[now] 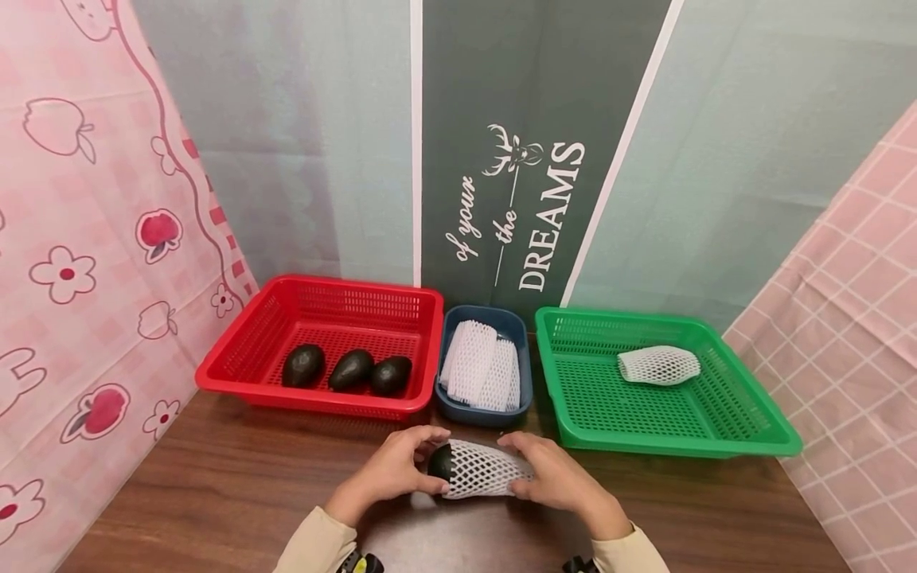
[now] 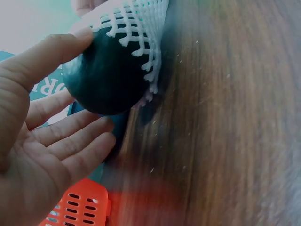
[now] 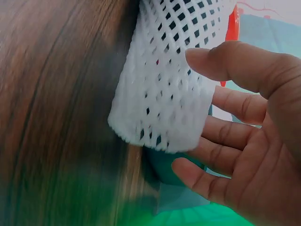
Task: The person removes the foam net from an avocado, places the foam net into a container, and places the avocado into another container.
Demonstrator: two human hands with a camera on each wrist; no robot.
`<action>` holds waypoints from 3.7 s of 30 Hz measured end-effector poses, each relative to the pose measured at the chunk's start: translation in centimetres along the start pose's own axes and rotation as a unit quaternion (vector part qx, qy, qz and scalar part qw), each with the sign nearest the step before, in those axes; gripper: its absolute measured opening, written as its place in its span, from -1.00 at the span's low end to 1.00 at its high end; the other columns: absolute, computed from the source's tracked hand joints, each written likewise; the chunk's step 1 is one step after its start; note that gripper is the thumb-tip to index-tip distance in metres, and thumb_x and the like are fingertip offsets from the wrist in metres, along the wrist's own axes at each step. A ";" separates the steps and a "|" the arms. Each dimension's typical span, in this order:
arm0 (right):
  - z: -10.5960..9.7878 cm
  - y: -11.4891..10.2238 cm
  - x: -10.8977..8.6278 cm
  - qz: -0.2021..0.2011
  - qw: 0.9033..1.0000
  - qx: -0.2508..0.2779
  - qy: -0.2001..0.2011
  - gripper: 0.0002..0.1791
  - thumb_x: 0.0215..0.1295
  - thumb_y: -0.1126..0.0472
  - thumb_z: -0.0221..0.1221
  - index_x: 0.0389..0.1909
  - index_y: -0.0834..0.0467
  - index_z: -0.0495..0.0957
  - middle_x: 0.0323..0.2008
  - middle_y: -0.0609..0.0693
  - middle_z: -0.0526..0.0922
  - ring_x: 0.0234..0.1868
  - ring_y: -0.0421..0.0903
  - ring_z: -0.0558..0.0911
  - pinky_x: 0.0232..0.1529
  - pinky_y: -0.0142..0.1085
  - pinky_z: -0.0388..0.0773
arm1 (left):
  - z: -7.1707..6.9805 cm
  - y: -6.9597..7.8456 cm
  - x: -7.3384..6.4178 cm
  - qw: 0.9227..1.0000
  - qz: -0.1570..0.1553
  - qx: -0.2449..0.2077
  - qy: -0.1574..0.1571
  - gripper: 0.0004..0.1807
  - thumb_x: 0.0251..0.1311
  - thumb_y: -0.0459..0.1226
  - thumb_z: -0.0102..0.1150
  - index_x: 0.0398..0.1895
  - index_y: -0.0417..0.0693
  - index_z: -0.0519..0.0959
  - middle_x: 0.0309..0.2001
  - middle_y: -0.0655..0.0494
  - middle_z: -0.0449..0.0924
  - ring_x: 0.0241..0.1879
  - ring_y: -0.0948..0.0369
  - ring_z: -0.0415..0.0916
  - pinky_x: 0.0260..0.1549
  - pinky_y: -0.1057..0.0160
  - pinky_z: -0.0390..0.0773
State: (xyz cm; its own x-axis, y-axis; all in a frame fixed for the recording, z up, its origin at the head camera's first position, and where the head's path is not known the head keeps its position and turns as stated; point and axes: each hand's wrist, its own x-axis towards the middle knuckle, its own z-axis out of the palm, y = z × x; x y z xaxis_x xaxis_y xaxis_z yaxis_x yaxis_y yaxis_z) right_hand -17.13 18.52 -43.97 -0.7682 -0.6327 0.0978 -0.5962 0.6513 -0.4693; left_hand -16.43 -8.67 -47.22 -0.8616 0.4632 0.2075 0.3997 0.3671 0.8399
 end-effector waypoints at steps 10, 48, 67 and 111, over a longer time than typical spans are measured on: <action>0.9 -0.6 1.1 -0.031 0.999 0.007 0.010 -0.58 -0.12 0.34 0.30 -0.13 0.15 0.51 -0.28 -0.14 0.56 -0.28 -0.25 0.50 -0.25 -0.29 0.46 | 0.9 0.1 0.3 1.000 0.000 -0.002 0.003 -0.34 -0.20 -0.18 0.50 0.02 -0.27 0.49 -0.13 0.02 0.55 -0.20 0.15 0.52 -0.30 0.29 0.54; -0.2 0.0 0.3 -0.039 0.997 0.014 0.058 -0.78 -0.01 0.41 0.24 -0.33 0.09 0.56 -0.51 -0.24 0.53 -0.47 -0.36 0.47 -0.45 -0.40 0.45 | -0.1 0.2 -0.3 1.000 -0.014 0.002 0.018 -0.42 -0.14 -0.22 0.46 -0.01 -0.30 0.53 -0.10 -0.02 0.55 -0.21 0.19 0.49 -0.32 0.33 0.55; 0.0 0.4 0.1 -0.031 0.998 0.019 0.048 -0.81 -0.03 0.37 0.28 -0.41 0.05 0.54 -0.51 -0.24 0.54 -0.47 -0.36 0.48 -0.45 -0.40 0.46 | 0.1 -0.2 -0.6 0.998 0.011 0.056 0.007 -0.34 -0.24 -0.16 0.49 0.04 -0.09 0.52 -0.06 0.14 0.54 -0.13 0.27 0.44 -0.14 0.26 0.43; -3.7 -1.1 -0.4 -0.018 0.986 0.006 0.165 -0.81 0.03 0.42 0.30 -0.34 0.14 0.59 -0.46 -0.16 0.56 -0.50 -0.33 0.49 -0.51 -0.41 0.46 | -3.0 1.4 -2.6 0.993 0.026 0.081 0.078 -0.39 -0.30 -0.18 0.50 -0.04 -0.03 0.55 -0.17 0.30 0.52 -0.29 0.31 0.44 -0.31 0.27 0.49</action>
State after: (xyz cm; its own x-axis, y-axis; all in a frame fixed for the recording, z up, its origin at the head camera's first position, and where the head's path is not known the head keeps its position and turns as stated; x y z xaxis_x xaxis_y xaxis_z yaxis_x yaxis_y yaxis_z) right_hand -17.01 19.62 -40.20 -0.7815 -0.4834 0.3945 -0.6236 0.6248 -0.4699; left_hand -14.56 -11.77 -45.07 -0.8709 0.3598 0.3347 0.4800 0.4767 0.7364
